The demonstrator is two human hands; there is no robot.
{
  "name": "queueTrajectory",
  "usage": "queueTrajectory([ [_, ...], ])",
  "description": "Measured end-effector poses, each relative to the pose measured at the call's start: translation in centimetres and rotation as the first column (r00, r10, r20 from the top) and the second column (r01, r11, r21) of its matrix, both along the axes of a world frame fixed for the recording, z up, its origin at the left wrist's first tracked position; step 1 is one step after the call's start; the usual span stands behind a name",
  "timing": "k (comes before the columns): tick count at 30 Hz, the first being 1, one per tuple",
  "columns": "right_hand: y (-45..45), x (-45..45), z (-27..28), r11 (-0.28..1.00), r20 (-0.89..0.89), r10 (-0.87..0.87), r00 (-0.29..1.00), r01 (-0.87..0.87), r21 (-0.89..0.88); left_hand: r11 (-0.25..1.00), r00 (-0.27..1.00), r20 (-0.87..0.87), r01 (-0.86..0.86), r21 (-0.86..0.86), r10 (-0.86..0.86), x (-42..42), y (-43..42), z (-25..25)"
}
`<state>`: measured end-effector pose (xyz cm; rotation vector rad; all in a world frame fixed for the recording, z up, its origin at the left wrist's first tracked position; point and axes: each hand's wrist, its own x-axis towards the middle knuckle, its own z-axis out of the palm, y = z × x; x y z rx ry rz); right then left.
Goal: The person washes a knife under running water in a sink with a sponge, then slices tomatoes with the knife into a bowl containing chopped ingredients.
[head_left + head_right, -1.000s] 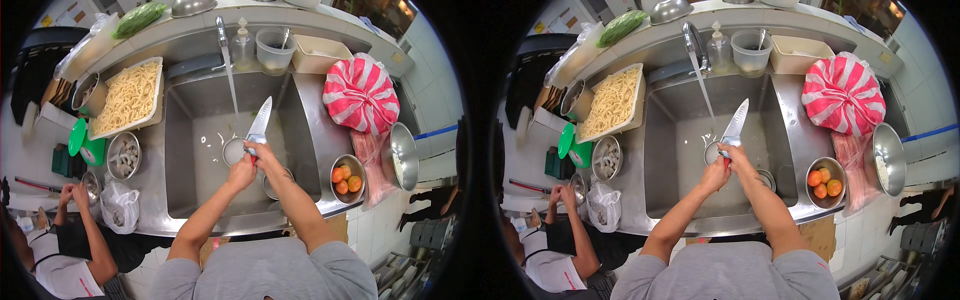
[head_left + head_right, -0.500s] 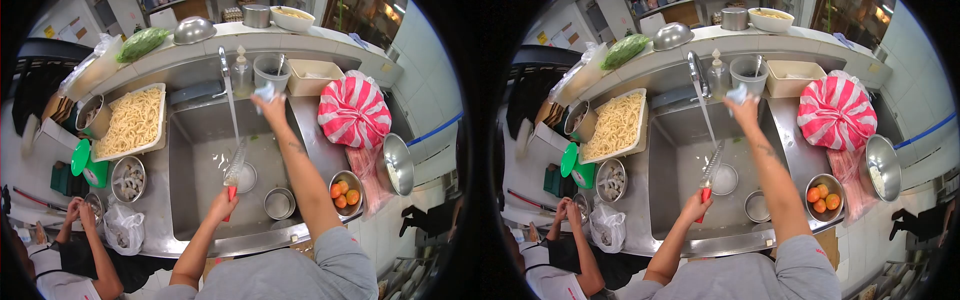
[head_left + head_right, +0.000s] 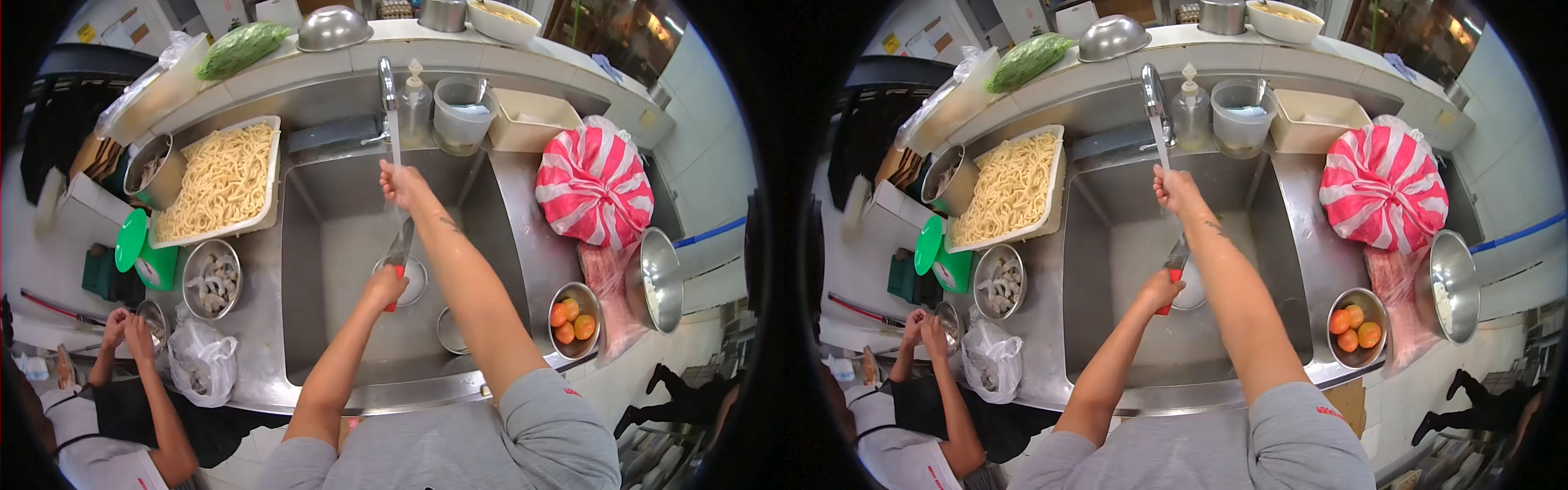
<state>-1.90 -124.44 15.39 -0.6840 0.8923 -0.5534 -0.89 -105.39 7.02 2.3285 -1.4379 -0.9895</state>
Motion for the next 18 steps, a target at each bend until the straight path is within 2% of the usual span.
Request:
queueTrajectory([
  [1,0.1,0.5,-1.4,0.995,0.128,-0.027,0.991,0.014,0.101,1.000,1.000,0.021,-0.014,-0.017,0.014,-0.2,0.0,-0.5],
  [3,0.1,0.9,-3.6,0.958,0.359,-0.116,0.926,0.009,0.288,0.987,0.977,-0.174,-0.139,-0.075,0.124,0.0,-0.2,-1.8],
  [4,-0.1,0.8,-4.3,0.953,0.331,-0.103,0.938,-0.002,0.302,0.974,0.946,-0.273,-0.206,-0.098,0.173,0.1,-0.5,-2.3],
  [5,-0.3,0.8,-4.9,0.950,0.302,-0.085,0.949,-0.014,0.312,0.951,0.828,-0.500,-0.308,-0.031,0.252,0.2,-0.5,-2.7],
  [7,-0.7,0.7,-5.7,0.937,0.276,-0.069,0.959,-0.033,0.347,0.881,0.423,-0.827,-0.443,0.169,0.371,0.2,-0.1,1.2],
  [9,-0.9,0.5,-6.2,0.916,0.281,-0.076,0.957,-0.044,0.398,0.824,0.102,-0.911,-0.475,0.308,0.399,0.5,-0.1,1.7],
  [10,-0.2,0.4,-5.1,0.940,0.214,-0.061,0.975,-0.015,0.340,0.795,-0.064,-0.915,-0.472,0.380,0.399,0.6,0.0,1.8],
  [12,1.2,0.1,-3.4,0.976,0.075,-0.046,0.996,0.029,0.216,0.786,-0.207,-0.918,-0.474,0.397,0.339,0.7,0.3,1.8],
  [13,1.2,-0.3,-3.8,0.989,0.083,-0.002,0.997,-0.011,0.149,0.783,-0.277,-0.911,-0.472,0.405,0.305,0.6,0.4,1.8],
  [15,1.1,-1.3,-5.0,0.996,0.088,0.089,0.992,-0.090,0.012,0.778,-0.229,-0.913,-0.478,0.408,0.339,0.5,0.5,1.7],
  [16,1.1,-1.7,-5.8,0.982,-0.096,0.151,0.984,-0.161,-0.104,0.775,-0.204,-0.912,-0.482,0.409,0.355,0.4,0.6,1.8],
  [18,1.4,-2.3,-6.4,0.894,-0.460,0.193,0.867,-0.348,-0.281,0.787,0.050,-0.922,-0.541,0.297,0.383,-0.2,0.6,2.4],
])
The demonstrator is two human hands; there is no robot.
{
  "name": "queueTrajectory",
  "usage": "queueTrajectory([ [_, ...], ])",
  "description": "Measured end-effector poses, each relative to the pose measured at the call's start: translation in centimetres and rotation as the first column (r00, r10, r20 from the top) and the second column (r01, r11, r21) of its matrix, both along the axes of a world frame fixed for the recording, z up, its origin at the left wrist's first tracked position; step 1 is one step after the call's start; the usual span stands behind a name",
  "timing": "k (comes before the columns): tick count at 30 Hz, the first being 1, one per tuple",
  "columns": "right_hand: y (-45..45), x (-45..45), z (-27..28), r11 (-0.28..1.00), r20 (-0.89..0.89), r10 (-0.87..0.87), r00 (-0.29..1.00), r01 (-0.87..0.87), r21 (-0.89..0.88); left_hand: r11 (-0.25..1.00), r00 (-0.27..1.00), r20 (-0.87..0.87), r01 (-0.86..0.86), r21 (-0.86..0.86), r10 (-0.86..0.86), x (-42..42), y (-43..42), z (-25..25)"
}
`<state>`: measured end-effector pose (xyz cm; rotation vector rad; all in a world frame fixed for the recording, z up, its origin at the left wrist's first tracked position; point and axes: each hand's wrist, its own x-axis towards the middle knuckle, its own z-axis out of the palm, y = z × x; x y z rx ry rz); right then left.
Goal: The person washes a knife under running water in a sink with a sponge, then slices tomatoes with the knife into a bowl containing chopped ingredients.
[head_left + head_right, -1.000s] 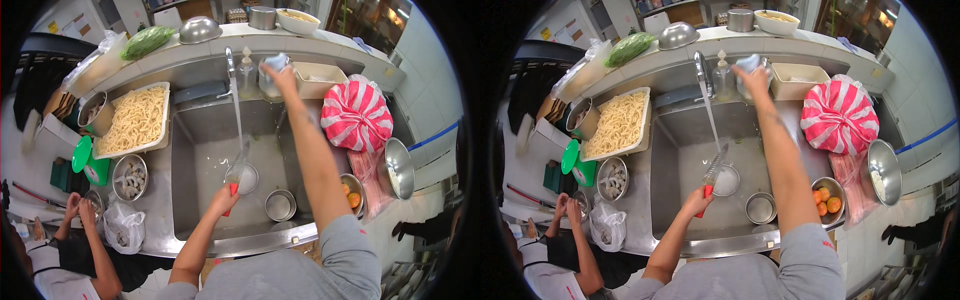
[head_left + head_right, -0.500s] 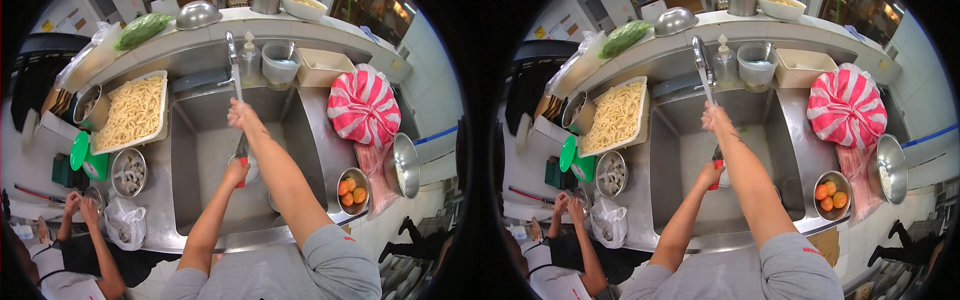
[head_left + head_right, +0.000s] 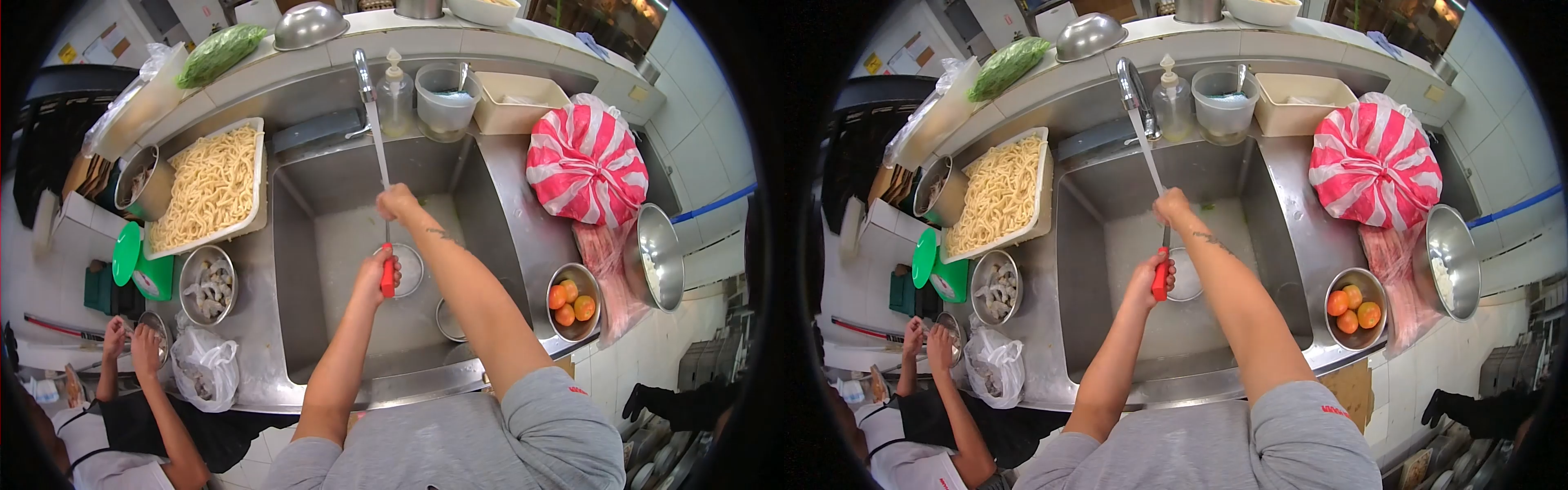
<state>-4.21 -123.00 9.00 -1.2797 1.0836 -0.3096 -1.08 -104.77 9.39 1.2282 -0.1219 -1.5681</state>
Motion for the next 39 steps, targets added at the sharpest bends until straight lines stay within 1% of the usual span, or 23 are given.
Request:
queueTrajectory([
  [3,2.6,-0.6,0.4,0.966,-0.489,0.095,0.867,-0.199,-0.164,0.996,0.859,0.503,0.082,0.040,-0.091,-1.4,-0.7,0.0],
  [4,2.7,-0.8,-0.9,0.941,-0.472,0.170,0.865,-0.285,-0.184,0.993,0.740,0.662,0.108,0.058,-0.119,-1.5,-1.1,-0.7],
  [5,2.8,-1.2,-2.2,0.907,-0.457,0.245,0.855,-0.369,-0.205,0.989,0.474,0.876,0.145,0.026,-0.093,-1.1,-1.6,-3.5],
  [6,3.0,-1.5,-2.7,0.864,-0.444,0.319,0.837,-0.449,-0.227,0.988,0.365,0.926,0.148,0.043,-0.095,-1.4,-1.5,-3.4],
  [7,3.2,-1.4,-3.2,0.999,-0.218,0.034,0.975,-0.026,0.038,0.987,0.251,0.963,0.148,0.058,-0.095,-1.7,-1.5,-3.3],
  [8,2.8,-1.3,-3.4,0.990,-0.125,-0.053,0.991,0.069,0.124,0.986,0.133,0.987,0.146,0.074,-0.094,-1.9,-1.4,-3.1],
  [10,1.9,-1.4,-3.9,0.921,0.038,-0.248,0.968,0.224,0.318,0.975,0.068,0.989,0.190,0.116,-0.131,-2.0,-1.0,-2.7],
  [14,1.7,-3.0,-2.3,0.810,0.244,-0.543,0.803,0.424,0.405,0.952,-0.041,0.986,0.257,0.169,-0.164,-1.6,-0.1,-2.1],
  [15,0.5,-2.5,-6.1,0.786,0.258,-0.557,0.790,0.400,0.472,0.951,-0.122,0.983,0.263,0.166,-0.138,-1.4,0.0,-1.2],
  [17,1.9,-2.6,-4.7,0.719,0.158,-0.636,0.755,0.505,0.478,0.950,-0.280,0.957,0.273,0.154,-0.075,-0.8,-1.0,0.8],
  [19,2.6,-2.5,-4.3,0.753,0.058,-0.606,0.793,0.549,0.363,0.947,-0.205,0.944,0.246,-0.205,0.258,0.3,-4.7,1.5],
  [21,2.9,-2.1,-5.6,0.823,-0.005,-0.532,0.847,0.518,0.233,0.905,0.380,0.896,0.254,-0.340,0.230,2.5,-10.4,2.0],
  [23,3.1,-1.6,-6.4,0.794,0.058,-0.569,0.821,0.529,0.301,0.907,0.877,0.439,0.006,-0.421,0.198,3.3,-14.1,4.8],
  [26,2.6,-1.1,-7.0,0.797,0.202,-0.557,0.805,0.451,0.402,0.905,0.924,0.370,0.070,-0.420,0.100,4.0,-16.7,6.4],
  [27,2.2,-1.2,-7.2,0.817,0.243,-0.528,0.813,0.409,0.407,0.895,0.910,0.414,0.187,-0.404,-0.003,4.1,-16.8,6.7],
  [28,1.8,-0.7,-7.9,0.781,0.219,-0.601,0.769,0.507,0.366,0.880,0.732,0.680,0.294,-0.372,0.042,4.0,-16.4,6.4],
  [30,1.2,0.4,-8.8,0.682,0.185,-0.730,0.658,0.680,0.270,0.864,0.178,0.971,0.452,-0.223,0.158,3.2,-13.9,5.0],
  [31,2.5,-0.9,-6.0,0.705,0.438,-0.703,0.560,0.629,0.327,0.883,-0.118,0.951,0.418,-0.215,0.287,2.8,-11.8,3.6],
  [32,1.8,-1.4,-5.9,0.727,0.363,-0.684,0.633,0.630,0.271,0.899,-0.407,0.834,0.381,-0.218,0.374,2.2,-9.0,2.1],
  [34,0.2,-1.9,-6.3,0.777,0.191,-0.629,0.753,0.607,0.166,0.978,-0.494,0.867,0.204,0.036,0.071,1.1,-4.4,0.4],
  [35,0.8,-1.9,-4.7,0.705,0.266,-0.708,0.654,0.639,0.308,0.964,-0.341,0.939,0.230,0.135,-0.050,1.0,-3.4,-0.4],
  [36,1.0,-1.6,-4.5,0.743,0.248,-0.669,0.700,0.630,0.226,0.935,-0.184,0.967,0.274,0.225,-0.179,1.1,-2.6,-0.9],
  [39,0.0,-0.3,-5.5,0.790,0.192,-0.601,0.776,0.613,-0.001,0.946,-0.078,0.977,0.247,0.211,-0.198,-0.1,-0.3,-0.7],
])
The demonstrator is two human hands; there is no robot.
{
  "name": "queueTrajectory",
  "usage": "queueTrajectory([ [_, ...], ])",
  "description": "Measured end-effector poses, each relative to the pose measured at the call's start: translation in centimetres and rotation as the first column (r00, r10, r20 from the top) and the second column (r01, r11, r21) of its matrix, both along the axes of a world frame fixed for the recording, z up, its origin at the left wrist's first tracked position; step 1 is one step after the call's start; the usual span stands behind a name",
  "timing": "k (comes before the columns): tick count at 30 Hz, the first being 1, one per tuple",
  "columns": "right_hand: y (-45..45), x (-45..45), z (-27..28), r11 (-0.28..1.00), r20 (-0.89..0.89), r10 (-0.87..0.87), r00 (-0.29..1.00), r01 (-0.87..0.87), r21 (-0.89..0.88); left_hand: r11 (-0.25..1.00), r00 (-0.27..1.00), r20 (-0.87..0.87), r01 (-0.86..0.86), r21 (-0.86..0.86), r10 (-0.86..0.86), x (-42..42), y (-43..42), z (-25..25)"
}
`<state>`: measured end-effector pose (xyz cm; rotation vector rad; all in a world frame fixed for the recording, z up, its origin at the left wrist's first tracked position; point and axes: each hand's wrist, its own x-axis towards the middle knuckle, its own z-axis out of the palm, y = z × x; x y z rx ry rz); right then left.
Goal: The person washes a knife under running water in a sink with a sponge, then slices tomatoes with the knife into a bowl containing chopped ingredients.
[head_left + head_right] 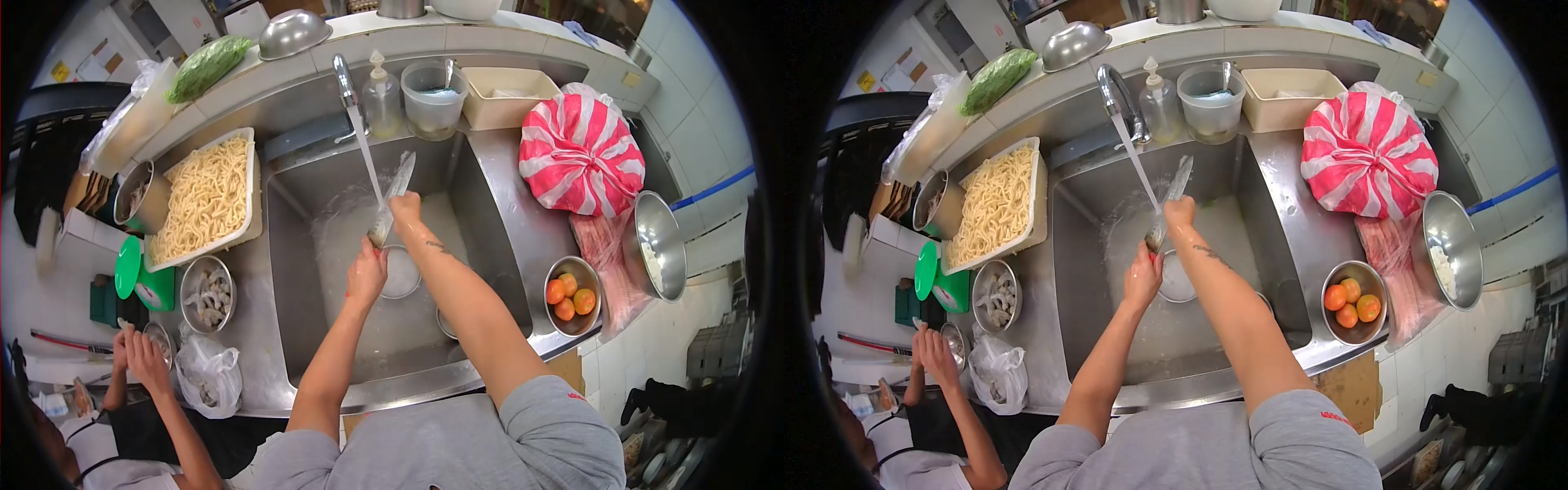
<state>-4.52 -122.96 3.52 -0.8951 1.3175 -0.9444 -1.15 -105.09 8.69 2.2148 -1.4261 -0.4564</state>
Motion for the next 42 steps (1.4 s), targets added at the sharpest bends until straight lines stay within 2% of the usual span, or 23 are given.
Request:
queueTrajectory([
  [2,-1.5,1.6,-2.4,0.996,-0.078,-0.032,0.996,0.026,-0.081,0.991,1.000,0.001,-0.010,-0.131,0.010,-0.2,1.2,-1.3],
  [3,-1.2,1.4,-0.7,0.990,-0.155,-0.018,0.988,-0.005,-0.142,0.980,1.000,0.002,-0.015,-0.197,0.015,-0.1,1.7,-2.1],
  [5,-0.4,0.8,5.3,0.963,-0.307,0.000,0.952,-0.083,-0.256,0.979,0.992,-0.080,-0.108,-0.170,0.096,0.1,2.8,-3.6],
  [6,-0.6,1.4,5.7,0.961,-0.229,-0.055,0.972,-0.011,-0.278,0.976,0.983,-0.122,-0.155,-0.154,0.137,0.1,3.2,-4.0],
  [9,0.2,1.0,8.6,0.937,-0.286,0.042,0.957,-0.137,-0.321,0.966,0.983,-0.075,-0.181,-0.187,0.169,-0.3,3.8,-4.7],
  [12,-0.1,1.7,3.1,0.933,-0.252,0.314,0.915,-0.346,-0.095,0.953,0.994,0.003,-0.100,-0.287,0.105,-0.5,2.8,-3.9],
  [15,3.2,-0.5,6.4,0.897,-0.144,0.442,0.885,-0.434,0.086,0.987,0.979,-0.174,-0.123,-0.107,0.103,-0.4,2.3,-3.9],
  [18,3.0,-1.7,6.2,0.947,-0.217,0.318,0.923,-0.322,0.019,0.991,0.965,0.263,0.008,-0.137,0.028,-0.4,2.0,-3.5],
  [21,1.2,-2.7,3.4,0.929,-0.166,0.371,0.914,-0.368,0.046,0.899,0.966,0.258,0.095,-0.427,0.020,2.0,-3.6,-2.3],
  [22,1.3,-2.9,3.3,0.924,-0.173,0.382,0.908,-0.378,0.053,0.849,0.997,-0.050,0.026,-0.527,-0.062,2.6,-6.5,-0.8],
  [23,1.6,-3.1,3.4,0.918,-0.181,0.395,0.901,-0.391,0.062,0.799,0.924,-0.345,-0.079,-0.596,-0.166,3.0,-9.3,1.5],
  [24,1.9,-3.2,3.5,0.912,-0.190,0.409,0.893,-0.403,0.069,0.911,0.739,-0.655,-0.150,-0.384,-0.155,2.9,-10.3,6.2],
  [26,2.9,-3.0,4.3,0.927,-0.143,0.374,0.916,-0.374,0.027,0.856,0.366,-0.878,-0.297,-0.424,-0.308,3.6,-13.8,7.4],
  [29,3.1,-2.4,4.4,0.928,-0.194,0.353,0.915,-0.369,-0.054,0.953,0.354,-0.902,-0.082,-0.291,-0.245,3.6,-14.9,10.3],
  [30,2.8,-2.1,4.2,0.923,-0.231,0.350,0.908,-0.377,-0.082,0.951,0.372,-0.877,0.059,-0.305,-0.304,3.9,-14.9,10.1],
  [33,0.0,-0.8,0.0,0.768,-0.439,0.295,0.849,-0.484,-0.419,0.925,0.664,-0.716,-0.096,-0.368,-0.216,3.0,-11.6,10.0],
  [34,-0.1,-1.1,1.3,0.821,-0.419,0.332,0.845,-0.477,-0.313,0.937,0.858,-0.504,-0.090,-0.337,-0.099,3.9,-10.7,8.4],
  [35,0.3,-1.6,4.1,0.861,-0.394,0.365,0.843,-0.467,-0.200,0.916,0.947,-0.313,-0.066,-0.396,-0.067,5.3,-9.8,4.1],
  [36,0.5,-2.1,6.2,0.889,-0.366,0.392,0.844,-0.450,-0.087,0.892,0.993,-0.111,-0.026,-0.452,-0.027,6.2,-8.8,0.3],
  [38,0.6,-2.3,7.5,0.921,-0.382,0.317,0.868,-0.378,-0.093,0.992,0.967,-0.254,-0.043,-0.120,0.011,4.8,-5.2,-2.6],
  [39,0.5,-2.8,8.3,0.939,-0.392,0.267,0.880,-0.329,-0.099,0.998,0.981,-0.193,0.005,-0.057,-0.016,3.6,-3.7,-3.2],
  [40,0.8,-3.7,10.3,0.949,-0.362,0.284,0.888,-0.315,-0.030,0.996,0.998,0.030,0.059,-0.062,-0.058,2.5,-2.6,-4.4],
  [42,1.4,-5.7,12.4,0.941,-0.329,0.335,0.883,-0.328,0.077,0.933,0.998,0.036,0.068,-0.353,-0.059,1.2,-1.4,-7.3],
])
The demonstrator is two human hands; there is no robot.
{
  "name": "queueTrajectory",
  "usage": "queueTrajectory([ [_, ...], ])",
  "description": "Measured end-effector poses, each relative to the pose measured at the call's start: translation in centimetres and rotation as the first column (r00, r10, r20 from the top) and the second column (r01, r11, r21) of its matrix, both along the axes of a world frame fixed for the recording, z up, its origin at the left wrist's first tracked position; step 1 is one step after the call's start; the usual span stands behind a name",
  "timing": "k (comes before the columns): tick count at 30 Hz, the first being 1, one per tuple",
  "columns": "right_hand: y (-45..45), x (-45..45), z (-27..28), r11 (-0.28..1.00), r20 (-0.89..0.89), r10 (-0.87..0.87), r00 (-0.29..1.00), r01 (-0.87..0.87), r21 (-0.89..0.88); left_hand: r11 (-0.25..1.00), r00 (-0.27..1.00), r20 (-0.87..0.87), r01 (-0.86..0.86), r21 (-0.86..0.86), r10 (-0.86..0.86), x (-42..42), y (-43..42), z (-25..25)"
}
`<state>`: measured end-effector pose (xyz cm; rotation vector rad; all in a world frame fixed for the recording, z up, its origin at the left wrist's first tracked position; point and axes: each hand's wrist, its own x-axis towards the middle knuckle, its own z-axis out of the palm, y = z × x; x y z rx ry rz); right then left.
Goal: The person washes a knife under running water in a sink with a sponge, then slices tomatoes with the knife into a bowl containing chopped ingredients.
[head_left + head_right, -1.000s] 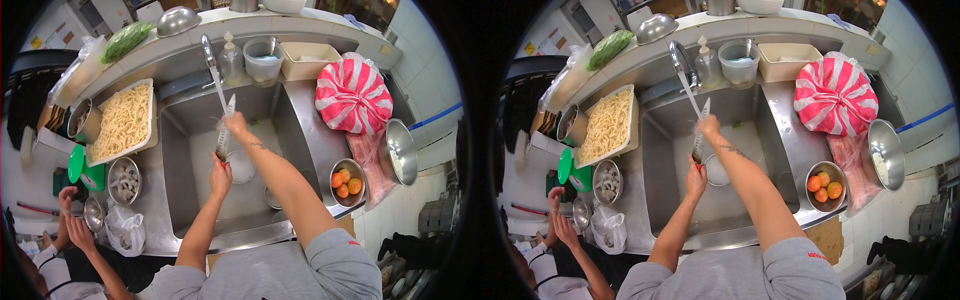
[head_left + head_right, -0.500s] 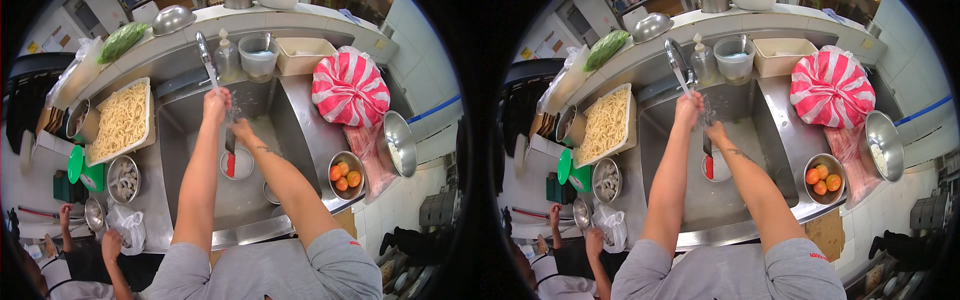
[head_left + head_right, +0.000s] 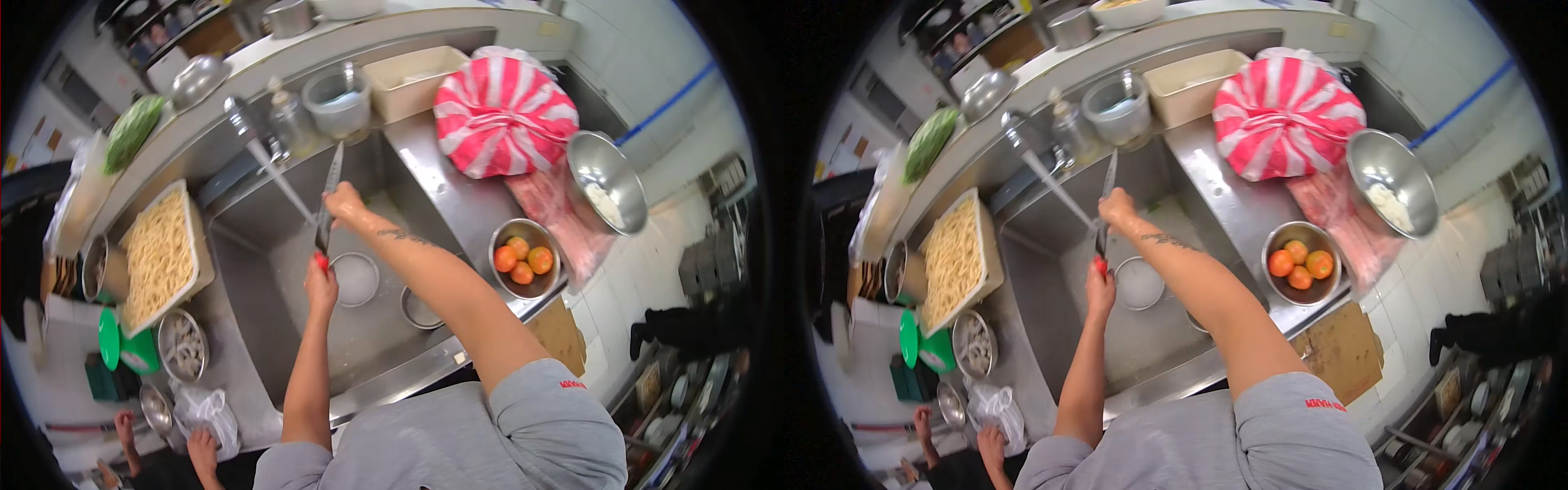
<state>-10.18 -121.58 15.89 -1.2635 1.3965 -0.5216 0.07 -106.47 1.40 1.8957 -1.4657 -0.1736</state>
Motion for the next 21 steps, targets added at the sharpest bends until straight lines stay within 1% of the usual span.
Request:
queueTrajectory([
  [1,-0.4,-0.8,0.0,0.999,-0.010,0.033,0.999,-0.033,0.035,0.995,0.969,-0.245,0.041,0.088,-0.019,-1.2,0.2,1.1],
  [2,-1.4,-1.5,-2.0,0.990,0.182,0.097,0.979,-0.115,0.087,0.980,0.882,-0.470,0.099,0.171,-0.007,-2.0,0.8,2.3],
  [3,-1.4,-3.0,-1.0,0.989,0.136,0.129,0.982,-0.137,0.049,0.956,0.746,-0.665,0.167,0.242,0.037,-2.9,1.0,4.1],
  [4,-1.1,-4.9,0.7,0.986,0.088,0.166,0.982,-0.168,0.011,0.941,0.628,-0.775,0.218,0.260,0.068,-3.9,1.1,5.7],
  [5,-0.7,-6.9,2.2,0.979,0.041,0.204,0.978,-0.203,-0.025,0.924,0.496,-0.862,0.270,0.271,0.108,-5.1,1.2,7.3],
  [6,-1.0,-9.1,2.9,0.950,0.013,0.291,0.957,-0.288,-0.121,0.907,0.355,-0.922,0.321,0.273,0.153,-6.0,1.1,8.4],
  [7,-0.6,-11.1,3.7,0.954,0.042,0.255,0.966,-0.244,-0.174,0.912,0.253,-0.959,0.350,0.215,0.129,-6.7,0.7,8.9],
  [9,-0.4,-15.7,5.5,0.960,0.037,0.207,0.978,-0.196,-0.199,0.916,0.040,-0.995,0.388,0.100,0.092,-8.0,0.0,9.9],
  [10,-0.7,-18.1,5.6,0.940,-0.036,0.229,0.973,-0.230,-0.251,0.912,0.115,-0.992,0.398,0.100,0.059,-8.7,-1.0,10.6],
  [11,-1.0,-20.4,5.7,0.915,-0.111,0.250,0.962,-0.272,-0.299,0.909,0.135,-0.990,0.410,0.082,0.028,-9.6,-1.6,11.3],
  [13,-1.4,-24.2,4.3,0.833,-0.239,0.222,0.945,-0.311,-0.457,0.905,0.179,-0.983,0.425,0.030,-0.051,-11.9,-3.3,14.7],
  [14,-1.7,-25.8,3.5,0.780,-0.292,0.193,0.937,-0.327,-0.533,0.905,0.239,-0.965,0.425,0.005,-0.107,-13.2,-4.6,16.2],
  [16,-0.3,-28.9,4.0,0.806,-0.289,0.184,0.939,-0.313,-0.503,0.898,0.358,-0.910,0.438,-0.034,-0.209,-16.2,-7.2,18.8],
  [18,1.4,-31.4,4.8,0.829,-0.306,0.179,0.935,-0.311,-0.464,0.863,0.438,-0.849,0.503,-0.041,-0.296,-19.3,-10.4,21.2],
  [21,3.5,-34.5,6.6,0.786,-0.278,0.216,0.936,-0.335,-0.520,0.849,0.408,-0.859,0.525,-0.056,-0.309,-24.6,-13.7,24.2],
])
